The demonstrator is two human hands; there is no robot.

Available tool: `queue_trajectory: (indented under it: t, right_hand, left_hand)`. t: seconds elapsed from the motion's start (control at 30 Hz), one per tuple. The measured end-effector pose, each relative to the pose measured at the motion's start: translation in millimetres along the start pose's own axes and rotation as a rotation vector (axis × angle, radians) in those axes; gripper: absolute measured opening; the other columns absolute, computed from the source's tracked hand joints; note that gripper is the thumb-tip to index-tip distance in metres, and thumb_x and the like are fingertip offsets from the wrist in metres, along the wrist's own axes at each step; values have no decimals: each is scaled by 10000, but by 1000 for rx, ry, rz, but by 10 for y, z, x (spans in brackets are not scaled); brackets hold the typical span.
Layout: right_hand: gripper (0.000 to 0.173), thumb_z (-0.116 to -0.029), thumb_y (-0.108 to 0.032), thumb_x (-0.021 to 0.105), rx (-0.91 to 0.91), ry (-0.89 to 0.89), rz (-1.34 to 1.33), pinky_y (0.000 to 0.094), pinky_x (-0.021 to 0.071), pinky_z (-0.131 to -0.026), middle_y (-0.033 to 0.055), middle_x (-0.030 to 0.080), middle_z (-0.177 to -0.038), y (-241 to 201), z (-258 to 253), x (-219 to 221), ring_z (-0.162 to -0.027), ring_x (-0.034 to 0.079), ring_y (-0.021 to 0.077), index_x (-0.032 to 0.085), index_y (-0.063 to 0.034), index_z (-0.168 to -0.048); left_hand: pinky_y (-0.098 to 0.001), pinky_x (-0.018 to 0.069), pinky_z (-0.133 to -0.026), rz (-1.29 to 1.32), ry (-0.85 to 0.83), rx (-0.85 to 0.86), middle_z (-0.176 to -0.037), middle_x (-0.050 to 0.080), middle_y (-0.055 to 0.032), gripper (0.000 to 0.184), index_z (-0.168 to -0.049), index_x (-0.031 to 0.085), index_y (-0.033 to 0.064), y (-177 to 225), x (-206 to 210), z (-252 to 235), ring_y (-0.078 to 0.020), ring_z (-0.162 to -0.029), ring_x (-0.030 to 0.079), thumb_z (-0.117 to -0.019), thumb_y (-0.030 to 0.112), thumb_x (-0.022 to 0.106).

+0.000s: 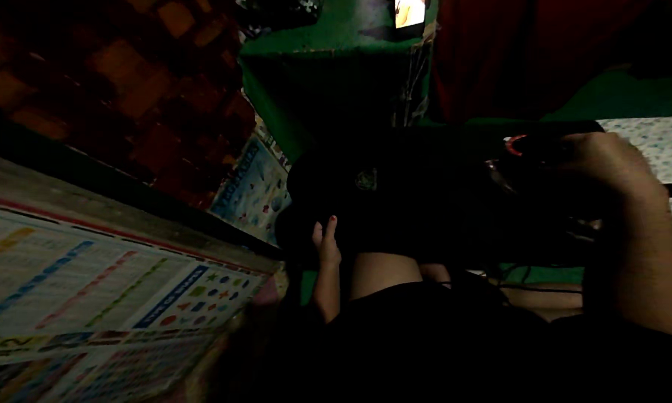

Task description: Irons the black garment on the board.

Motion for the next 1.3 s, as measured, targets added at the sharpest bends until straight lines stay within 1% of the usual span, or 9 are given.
queue_trajectory:
  t: [0.13, 0.23, 0.33, 0.5, 0.57, 0.73, 0.97, 1.13, 1.3]
  right_hand:
    - [517, -935, -443, 754, -120, -34, -135, 778, 439, -843, 336, 676, -1001, 185, -121, -17, -976, 637, 541, 714, 49, -1089]
    - [504, -954, -427, 736, -177, -108, -207, 721, 471, -825, 299, 680, -942, 70, -181, 33, -895, 652, 461, 712, 71, -1034]
    - [447, -944, -370, 760, -195, -181, -241, 666, 494, -803, 255, 683, -900, -326, -108, 85, -834, 651, 395, 711, 65, -1030]
    - [456, -924, -463, 760, -438, -252, -163, 669, 511, -797, 204, 715, -896, -1112, -133, 388, -857, 684, 384, 755, -20, -1028]
    - [496, -918, -530, 741, -497, -260, -108, 673, 519, -827, 193, 730, -940, -1511, -107, 526, -913, 696, 394, 767, -69, -1100]
    - [647, -915, -667, 655, -499, -233, 40, 627, 548, -786, 196, 713, -966, -2503, -23, 880, -951, 702, 403, 720, -37, -1047]
    - [615, -976, -596, 618, -602, -287, 30, 597, 550, -819, 211, 703, -1075, -3388, -147, 1075, -1052, 692, 386, 702, 9, -1048]
    - [620, -984, -591, 609, -543, -316, 8, 595, 542, -876, 218, 689, -1161, -3427, -478, 991, -1123, 672, 379, 697, 15, -1081]
    - [615, -978, -578, 631, -386, -236, -43, 619, 532, -908, 230, 684, -1199, -2937, -808, 784, -1147, 663, 399, 704, 16, -1121]
  left_hand:
    - [-279, 542, -934, 65, -120, 5, -1132, 656, -67, 323, -1290, 525, -29, -70, -62, -21, -72, -1027, 641, -979, 36, 581]
    - [-273, 545, -928, 80, -165, -25, -1117, 654, -56, 308, -1283, 512, -33, -94, -81, -31, -60, -1013, 643, -984, 16, 566]
    - [-295, 545, -940, 71, -191, -58, -1140, 648, -64, 343, -1313, 493, -36, -123, -100, -44, -72, -1029, 639, -994, 59, 575]
    - [-293, 545, -936, 142, -188, -44, -1116, 655, -50, 346, -1293, 505, -33, -158, -60, -67, -67, -1014, 642, -960, 15, 587]
    - [-291, 548, -933, 152, -183, -49, -1110, 654, -58, 354, -1290, 505, -38, -161, -42, -79, -68, -1008, 643, -947, -4, 588]
    - [-286, 551, -922, 135, -161, -71, -1099, 652, -85, 357, -1276, 509, -58, -180, -9, -93, -82, -998, 646, -937, 17, 594]
    - [-211, 517, -918, 97, -124, -71, -1129, 603, -103, 364, -1291, 448, -124, -52, 67, -92, -34, -1008, 608, -948, -20, 511]
    - [-225, 526, -941, 87, -116, -53, -1168, 617, -105, 386, -1314, 449, -109, -20, 111, -150, -43, -1038, 623, -967, 33, 543]
    - [-235, 519, -961, 44, -109, -56, -1198, 606, -114, 409, -1337, 434, -108, -6, 102, -124, -50, -1063, 614, -977, 60, 529]
Point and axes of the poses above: each hand's wrist, its own z-axis away from the middle knuckle, its own x-axis out of the palm, y = z × x, the point moved 1 cm from there along -z, towards the middle knuckle
